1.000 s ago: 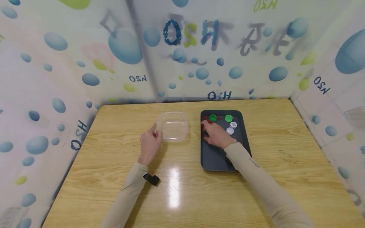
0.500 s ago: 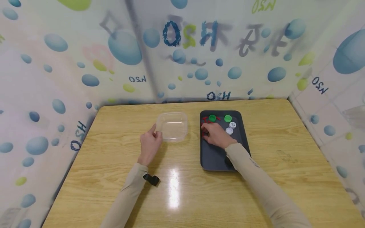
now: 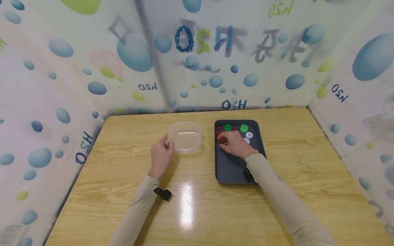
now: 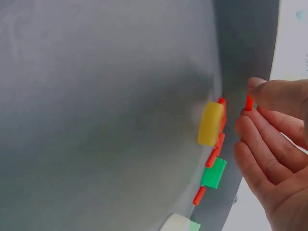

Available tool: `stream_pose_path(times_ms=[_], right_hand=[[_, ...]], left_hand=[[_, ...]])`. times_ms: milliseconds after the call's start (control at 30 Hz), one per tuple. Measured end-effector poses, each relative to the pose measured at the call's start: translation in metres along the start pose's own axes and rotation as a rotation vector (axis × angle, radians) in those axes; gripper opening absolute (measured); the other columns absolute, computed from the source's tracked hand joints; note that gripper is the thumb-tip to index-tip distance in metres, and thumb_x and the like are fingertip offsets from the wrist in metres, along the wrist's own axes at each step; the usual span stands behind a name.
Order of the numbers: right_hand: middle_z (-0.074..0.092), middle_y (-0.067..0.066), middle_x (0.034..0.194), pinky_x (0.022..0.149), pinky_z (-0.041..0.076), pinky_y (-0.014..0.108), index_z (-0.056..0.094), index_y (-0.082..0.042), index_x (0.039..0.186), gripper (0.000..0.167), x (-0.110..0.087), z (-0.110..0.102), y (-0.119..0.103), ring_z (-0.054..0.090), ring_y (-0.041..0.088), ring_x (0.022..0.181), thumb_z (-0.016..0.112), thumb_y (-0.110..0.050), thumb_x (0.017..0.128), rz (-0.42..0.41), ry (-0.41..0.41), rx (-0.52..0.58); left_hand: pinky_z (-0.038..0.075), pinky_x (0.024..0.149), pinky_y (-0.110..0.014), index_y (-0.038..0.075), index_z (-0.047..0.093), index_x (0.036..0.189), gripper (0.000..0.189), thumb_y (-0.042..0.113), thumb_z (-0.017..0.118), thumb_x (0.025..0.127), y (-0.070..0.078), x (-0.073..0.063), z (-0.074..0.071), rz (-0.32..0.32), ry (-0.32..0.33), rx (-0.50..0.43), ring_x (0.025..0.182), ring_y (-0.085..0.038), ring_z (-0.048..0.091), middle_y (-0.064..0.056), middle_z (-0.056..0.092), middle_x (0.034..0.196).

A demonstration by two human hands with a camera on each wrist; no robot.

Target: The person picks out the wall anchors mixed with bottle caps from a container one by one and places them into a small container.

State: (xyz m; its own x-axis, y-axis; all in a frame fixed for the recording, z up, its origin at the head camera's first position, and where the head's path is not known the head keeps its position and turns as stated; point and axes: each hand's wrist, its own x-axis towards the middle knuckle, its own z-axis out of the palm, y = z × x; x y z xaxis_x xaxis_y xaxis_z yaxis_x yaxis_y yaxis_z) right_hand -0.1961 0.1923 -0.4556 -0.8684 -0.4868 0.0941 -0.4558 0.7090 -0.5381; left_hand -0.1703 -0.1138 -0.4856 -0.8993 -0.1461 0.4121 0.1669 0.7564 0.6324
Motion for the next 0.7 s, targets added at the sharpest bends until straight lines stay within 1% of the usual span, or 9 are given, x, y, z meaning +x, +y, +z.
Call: stream_pose_path(times_ms=[133, 333, 567, 700], right_hand=[[0.075, 0.011, 0.104, 0.083, 0.057, 0.045, 0.073, -0.002, 0.113, 0.026, -0.001, -0.006, -0.001, 0.072, 0.026, 0.095, 0.076, -0.011, 0.089, 0.015, 0.015, -0.008], [0.074, 0.014, 0.111, 0.087, 0.056, 0.048, 0.071, 0.0, 0.117, 0.029, -0.004, -0.013, -0.001, 0.071, 0.03, 0.102, 0.074, -0.012, 0.09, 0.044, 0.009, 0.027], [0.075, 0.014, 0.106, 0.082, 0.057, 0.048, 0.072, 0.0, 0.114, 0.027, -0.006, -0.024, -0.001, 0.072, 0.03, 0.097, 0.075, -0.011, 0.09, 0.0, 0.065, 0.002], [0.074, 0.016, 0.108, 0.084, 0.056, 0.05, 0.072, 0.001, 0.115, 0.028, -0.005, -0.029, -0.003, 0.071, 0.032, 0.098, 0.074, -0.011, 0.09, -0.007, 0.073, 0.004]], left_hand=[[0.035, 0.048, -0.029, -0.013, 0.065, 0.125, 0.046, 0.01, 0.053, 0.088, 0.0, 0.0, -0.001, -0.007, -0.018, 0.004, 0.047, -0.011, 0.038, -0.006, 0.055, 0.053], [0.035, 0.049, -0.03, -0.013, 0.065, 0.125, 0.046, 0.01, 0.052, 0.087, 0.0, 0.001, -0.002, -0.006, -0.022, 0.011, 0.047, -0.012, 0.039, -0.006, 0.055, 0.052], [0.037, 0.048, -0.031, -0.013, 0.066, 0.123, 0.045, 0.009, 0.053, 0.087, 0.0, 0.002, -0.003, 0.018, -0.014, 0.031, 0.047, -0.012, 0.04, -0.007, 0.057, 0.053], [0.036, 0.047, -0.029, -0.013, 0.066, 0.123, 0.045, 0.009, 0.052, 0.087, 0.002, 0.002, -0.004, 0.023, -0.031, 0.037, 0.046, -0.011, 0.039, -0.008, 0.057, 0.053]])
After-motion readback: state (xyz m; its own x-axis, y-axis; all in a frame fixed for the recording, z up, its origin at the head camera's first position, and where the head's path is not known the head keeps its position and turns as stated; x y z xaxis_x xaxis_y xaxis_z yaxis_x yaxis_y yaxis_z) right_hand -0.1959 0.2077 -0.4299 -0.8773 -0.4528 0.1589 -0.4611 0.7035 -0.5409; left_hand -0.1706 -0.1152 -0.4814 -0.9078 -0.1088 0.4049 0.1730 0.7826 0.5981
